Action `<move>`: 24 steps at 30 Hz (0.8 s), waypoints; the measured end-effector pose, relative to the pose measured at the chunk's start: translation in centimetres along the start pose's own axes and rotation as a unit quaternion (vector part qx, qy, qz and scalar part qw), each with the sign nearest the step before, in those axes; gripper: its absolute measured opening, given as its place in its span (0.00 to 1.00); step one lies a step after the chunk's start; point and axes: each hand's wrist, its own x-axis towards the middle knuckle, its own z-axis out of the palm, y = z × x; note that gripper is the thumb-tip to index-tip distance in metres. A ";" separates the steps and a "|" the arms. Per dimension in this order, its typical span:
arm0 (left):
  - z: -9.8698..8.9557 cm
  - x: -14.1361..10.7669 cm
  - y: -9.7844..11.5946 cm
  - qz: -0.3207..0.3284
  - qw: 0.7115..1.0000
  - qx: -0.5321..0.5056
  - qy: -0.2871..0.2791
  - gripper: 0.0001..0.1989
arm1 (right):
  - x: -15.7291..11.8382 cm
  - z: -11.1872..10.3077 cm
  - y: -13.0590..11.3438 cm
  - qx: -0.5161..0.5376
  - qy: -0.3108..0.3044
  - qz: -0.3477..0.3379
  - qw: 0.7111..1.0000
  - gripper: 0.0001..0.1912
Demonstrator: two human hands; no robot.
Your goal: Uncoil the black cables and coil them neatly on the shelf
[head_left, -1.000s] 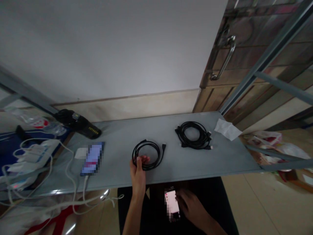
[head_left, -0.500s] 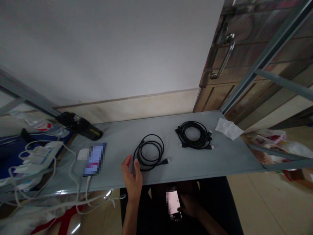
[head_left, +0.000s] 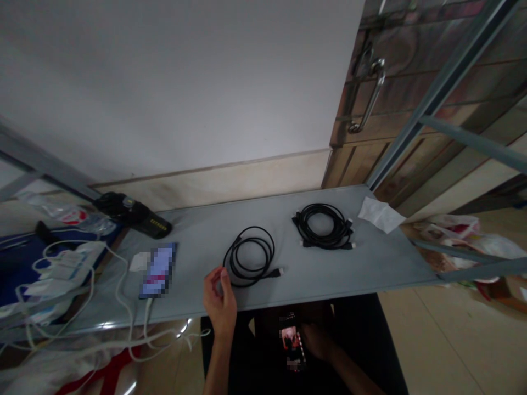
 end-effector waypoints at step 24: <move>1.6 0.1 -0.3 0.245 0.945 0.108 -0.188 0.20 | -10.3 -14.7 -3.0 0.199 0.302 -0.144 0.921 0.23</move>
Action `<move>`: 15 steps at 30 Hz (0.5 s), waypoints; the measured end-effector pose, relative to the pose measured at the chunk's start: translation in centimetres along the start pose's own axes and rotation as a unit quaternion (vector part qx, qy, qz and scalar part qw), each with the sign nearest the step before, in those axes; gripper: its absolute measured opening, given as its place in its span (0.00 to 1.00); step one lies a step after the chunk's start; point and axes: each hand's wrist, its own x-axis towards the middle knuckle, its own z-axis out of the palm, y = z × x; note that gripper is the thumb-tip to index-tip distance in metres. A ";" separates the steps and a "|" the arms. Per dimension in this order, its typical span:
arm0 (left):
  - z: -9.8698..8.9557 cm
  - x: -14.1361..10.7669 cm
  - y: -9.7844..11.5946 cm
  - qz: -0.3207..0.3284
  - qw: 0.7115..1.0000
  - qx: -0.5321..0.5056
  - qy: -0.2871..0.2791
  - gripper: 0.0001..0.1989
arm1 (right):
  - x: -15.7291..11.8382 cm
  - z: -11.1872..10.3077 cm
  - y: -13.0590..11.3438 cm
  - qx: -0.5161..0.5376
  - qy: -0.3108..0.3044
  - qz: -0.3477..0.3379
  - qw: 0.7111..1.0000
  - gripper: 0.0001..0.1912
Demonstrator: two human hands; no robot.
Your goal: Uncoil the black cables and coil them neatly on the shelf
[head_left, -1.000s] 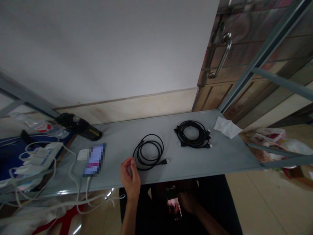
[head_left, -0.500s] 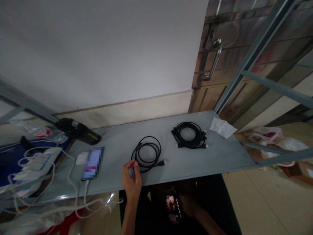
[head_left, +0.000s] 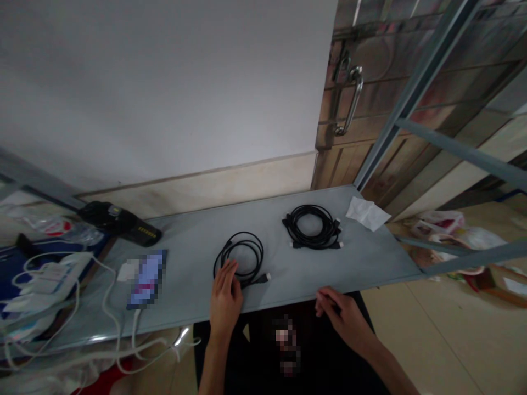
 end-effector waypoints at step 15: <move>-0.9 0.2 0.5 0.054 0.995 -0.003 -0.080 0.32 | 14.8 -3.8 1.8 -0.359 0.077 -0.214 0.905 0.23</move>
